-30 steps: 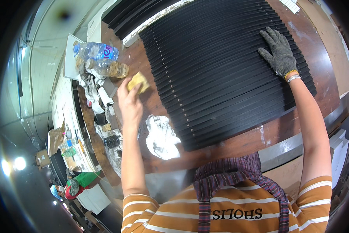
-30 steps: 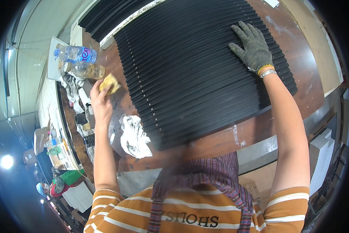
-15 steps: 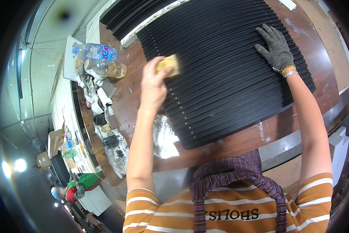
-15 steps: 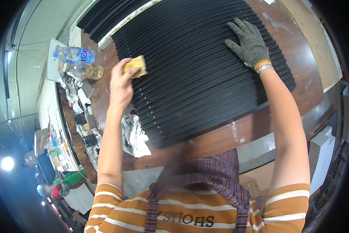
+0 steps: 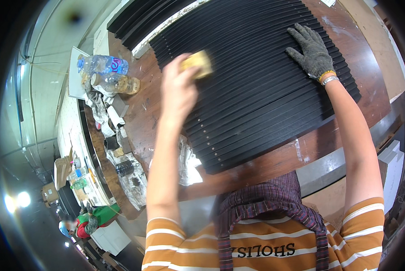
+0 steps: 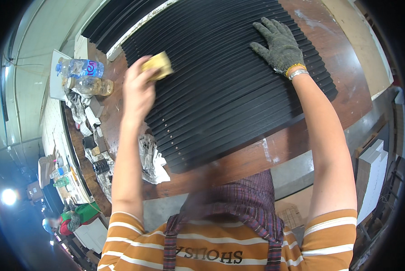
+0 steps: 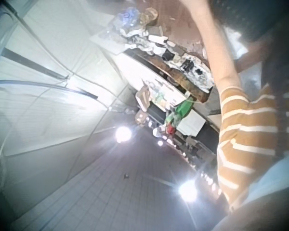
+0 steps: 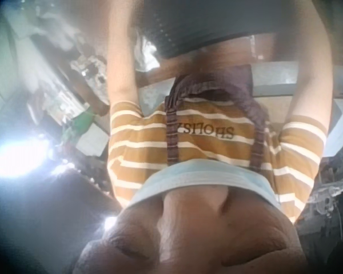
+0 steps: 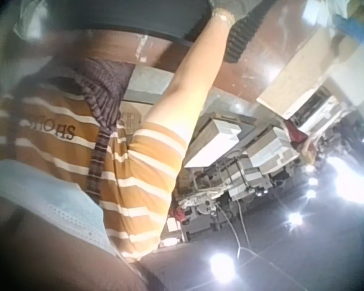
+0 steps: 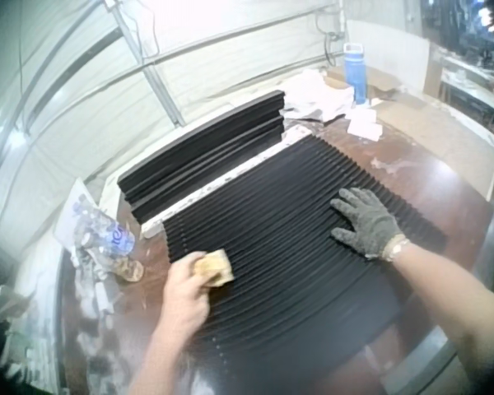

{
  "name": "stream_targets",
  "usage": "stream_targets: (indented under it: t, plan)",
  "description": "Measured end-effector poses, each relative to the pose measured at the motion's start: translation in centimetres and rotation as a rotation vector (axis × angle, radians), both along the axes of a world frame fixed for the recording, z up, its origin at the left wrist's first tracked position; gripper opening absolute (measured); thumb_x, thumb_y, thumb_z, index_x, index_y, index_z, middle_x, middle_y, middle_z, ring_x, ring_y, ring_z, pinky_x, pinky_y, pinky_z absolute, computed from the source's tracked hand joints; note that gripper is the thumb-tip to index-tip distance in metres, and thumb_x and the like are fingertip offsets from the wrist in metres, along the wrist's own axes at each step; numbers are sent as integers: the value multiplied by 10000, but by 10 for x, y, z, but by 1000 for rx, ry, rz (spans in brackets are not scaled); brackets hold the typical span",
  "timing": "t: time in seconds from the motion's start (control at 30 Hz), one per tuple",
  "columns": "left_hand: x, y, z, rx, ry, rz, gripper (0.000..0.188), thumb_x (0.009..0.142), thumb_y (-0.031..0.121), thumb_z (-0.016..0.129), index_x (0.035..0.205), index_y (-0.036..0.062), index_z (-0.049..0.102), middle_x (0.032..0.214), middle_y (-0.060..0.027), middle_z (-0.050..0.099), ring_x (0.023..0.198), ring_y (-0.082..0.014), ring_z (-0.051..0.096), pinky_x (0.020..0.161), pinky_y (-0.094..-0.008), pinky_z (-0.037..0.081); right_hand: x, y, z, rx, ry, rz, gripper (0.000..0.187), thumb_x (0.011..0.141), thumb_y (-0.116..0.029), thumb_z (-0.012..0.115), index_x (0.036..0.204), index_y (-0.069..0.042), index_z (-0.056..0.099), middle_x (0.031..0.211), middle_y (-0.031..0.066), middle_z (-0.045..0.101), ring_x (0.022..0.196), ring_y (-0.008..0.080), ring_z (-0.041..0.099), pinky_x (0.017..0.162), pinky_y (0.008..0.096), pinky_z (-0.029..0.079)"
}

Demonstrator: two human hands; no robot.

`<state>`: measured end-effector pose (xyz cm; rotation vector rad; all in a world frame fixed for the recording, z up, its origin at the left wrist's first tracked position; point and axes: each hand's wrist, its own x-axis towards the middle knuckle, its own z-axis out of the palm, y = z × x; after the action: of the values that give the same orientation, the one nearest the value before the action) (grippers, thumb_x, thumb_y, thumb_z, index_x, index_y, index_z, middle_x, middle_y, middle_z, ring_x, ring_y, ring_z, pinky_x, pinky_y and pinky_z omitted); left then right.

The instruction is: The person wipes a stack of black rubber mats on a workbench using a sponge and a white cloth. They alternate between scrubbing with the sponge and wiping with the cloth, handling the mats one at a time and moving them aside after cleaning.

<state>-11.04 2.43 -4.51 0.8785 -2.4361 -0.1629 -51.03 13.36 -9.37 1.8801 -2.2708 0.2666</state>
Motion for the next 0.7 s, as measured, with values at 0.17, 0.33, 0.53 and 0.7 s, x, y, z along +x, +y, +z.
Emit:
stream_targets:
  t: [0.17,0.33,0.53,0.7]
  plan:
    - [-108,14,-12,156,-4,-156,384,833,-102,643,1149,83,759,1408,-113,595,1321,-330,559,1123,-425,487,-2,-1,-1,-5,4,11,661,997,-567,585,1547,-213,485,1640,84,406,1537,323,315,1288,467,237]
    - [-4,11,2,184,-183,6,308,858,-100,613,1075,59,764,1408,-132,614,1331,-339,563,1111,-427,502,-1,0,-2,-11,-27,-7,667,996,-581,581,1546,-217,486,1643,81,403,1537,323,316,1292,464,231]
    - [132,16,40,250,-409,556,458,763,-192,551,1083,28,794,1372,-162,643,1312,-339,559,1152,-413,433,2,0,1,-3,-6,-13,669,997,-584,582,1548,-217,485,1645,77,400,1540,313,313,1290,455,237]
    - [37,31,32,172,-29,200,333,783,-129,633,1042,23,776,1357,-148,644,1286,-354,579,1120,-426,466,2,-1,2,22,4,-17,671,998,-596,572,1543,-212,492,1645,79,401,1542,308,313,1293,454,233]
